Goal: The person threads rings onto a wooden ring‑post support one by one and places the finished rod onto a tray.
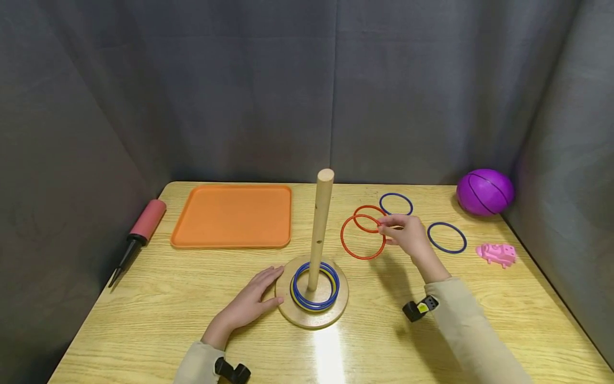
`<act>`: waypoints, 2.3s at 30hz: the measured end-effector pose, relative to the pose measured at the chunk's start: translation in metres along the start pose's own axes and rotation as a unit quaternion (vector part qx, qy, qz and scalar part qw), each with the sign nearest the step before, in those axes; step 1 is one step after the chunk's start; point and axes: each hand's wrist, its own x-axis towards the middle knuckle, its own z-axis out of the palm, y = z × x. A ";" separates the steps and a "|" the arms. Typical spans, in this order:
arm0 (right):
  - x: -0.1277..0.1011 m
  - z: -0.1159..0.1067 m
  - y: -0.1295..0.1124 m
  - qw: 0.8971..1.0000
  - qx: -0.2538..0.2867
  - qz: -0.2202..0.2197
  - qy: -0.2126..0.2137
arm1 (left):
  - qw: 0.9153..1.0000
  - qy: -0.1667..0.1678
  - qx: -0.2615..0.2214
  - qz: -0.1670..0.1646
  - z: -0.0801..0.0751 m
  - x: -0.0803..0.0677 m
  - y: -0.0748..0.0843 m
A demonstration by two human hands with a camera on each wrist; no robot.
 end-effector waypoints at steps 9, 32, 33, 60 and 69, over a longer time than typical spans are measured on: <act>-0.019 -0.020 -0.061 0.978 0.206 -0.036 0.009 | 1.000 0.001 -0.002 -0.002 0.000 0.001 0.001; -0.061 -0.033 -0.156 0.887 0.436 -0.153 -0.015 | 1.000 0.007 0.004 -0.003 0.001 0.000 -0.003; -0.061 -0.030 -0.159 0.891 0.428 -0.151 -0.015 | 1.000 0.007 0.004 -0.003 0.002 0.000 -0.003; -0.049 0.042 -0.101 0.963 0.262 -0.019 -0.054 | 1.000 0.004 0.005 0.005 0.002 0.000 -0.001; -0.048 0.071 -0.051 0.974 0.206 0.010 -0.092 | 1.000 0.005 0.008 0.004 0.002 0.000 0.000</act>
